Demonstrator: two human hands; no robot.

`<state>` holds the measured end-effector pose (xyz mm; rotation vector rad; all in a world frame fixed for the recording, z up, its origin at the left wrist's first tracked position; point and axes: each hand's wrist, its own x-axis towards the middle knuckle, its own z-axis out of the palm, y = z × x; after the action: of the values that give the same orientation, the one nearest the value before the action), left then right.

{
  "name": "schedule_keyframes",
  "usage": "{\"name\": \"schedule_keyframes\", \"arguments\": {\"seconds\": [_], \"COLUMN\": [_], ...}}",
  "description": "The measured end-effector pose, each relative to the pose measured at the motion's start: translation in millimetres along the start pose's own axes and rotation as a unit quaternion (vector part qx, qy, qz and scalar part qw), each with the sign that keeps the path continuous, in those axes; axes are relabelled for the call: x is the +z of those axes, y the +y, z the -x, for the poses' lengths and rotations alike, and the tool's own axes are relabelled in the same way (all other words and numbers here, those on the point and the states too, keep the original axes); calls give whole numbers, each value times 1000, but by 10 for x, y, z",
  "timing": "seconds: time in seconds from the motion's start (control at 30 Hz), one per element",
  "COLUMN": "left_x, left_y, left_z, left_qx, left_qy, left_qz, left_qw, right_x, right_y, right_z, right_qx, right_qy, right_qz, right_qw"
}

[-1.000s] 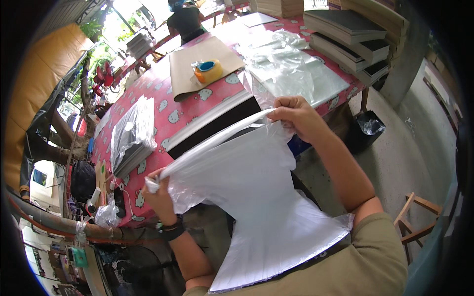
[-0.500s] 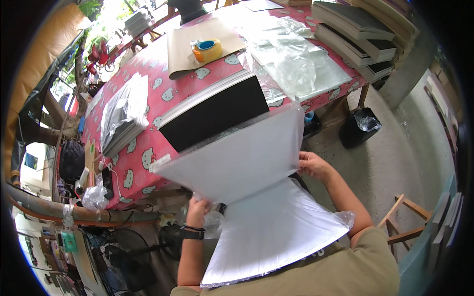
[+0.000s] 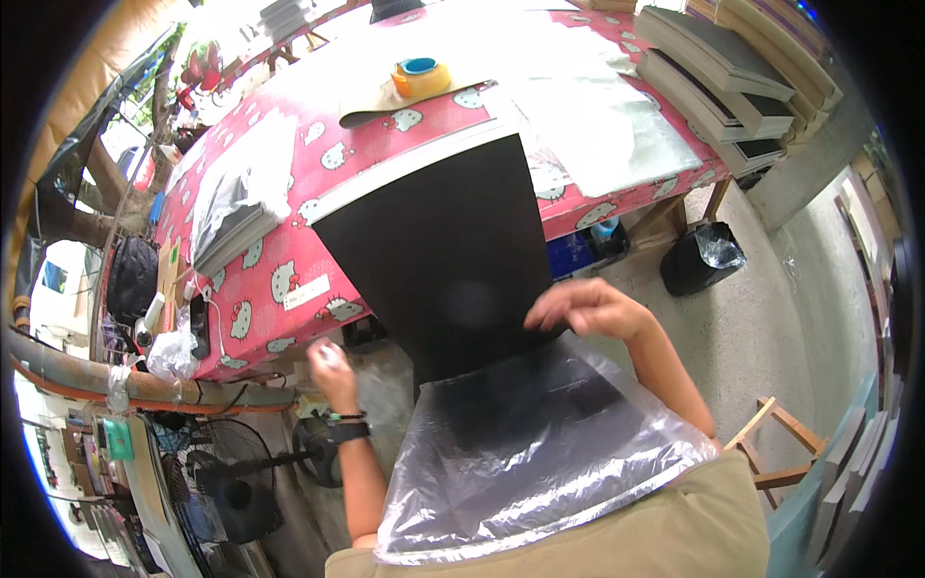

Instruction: The person places a stack of books into a plastic bag, pulls the bag tight around them, and sets the packaged stack aside.

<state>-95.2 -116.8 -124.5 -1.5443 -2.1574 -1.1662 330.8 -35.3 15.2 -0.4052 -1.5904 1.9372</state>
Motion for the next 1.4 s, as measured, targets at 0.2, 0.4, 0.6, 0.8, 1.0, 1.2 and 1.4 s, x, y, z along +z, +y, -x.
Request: {"name": "schedule_keyframes", "arguments": {"seconds": [0.2,0.4,0.6,0.8,1.0,1.2,1.4], "left_x": [-1005,-832,-580,-533,-509,-425,-434], "left_y": [1713,2282,2448,2361,2273,2320,2363], "left_z": [-1071,-1121,-942,-849,-834,-769,-684], "left_qx": [-190,-170,-171,-199,-260,-336,-327], "left_qy": [-359,-355,-327,-370,-375,-388,-324], "left_qz": [711,740,668,657,712,720,781], "left_qw": [574,546,646,626,533,467,423], "right_x": [281,166,625,534,596,565,562], "right_y": [1030,245,-415,-358,-360,-375,-287], "right_z": [-183,-788,-1050,-959,-953,-930,-948], "right_qx": [174,74,-109,5,-33,-45,-79], "right_qy": [-345,-118,77,173,155,198,237], "right_qz": [178,420,253,206,193,187,321], "right_qw": [905,897,958,963,968,961,914]}}
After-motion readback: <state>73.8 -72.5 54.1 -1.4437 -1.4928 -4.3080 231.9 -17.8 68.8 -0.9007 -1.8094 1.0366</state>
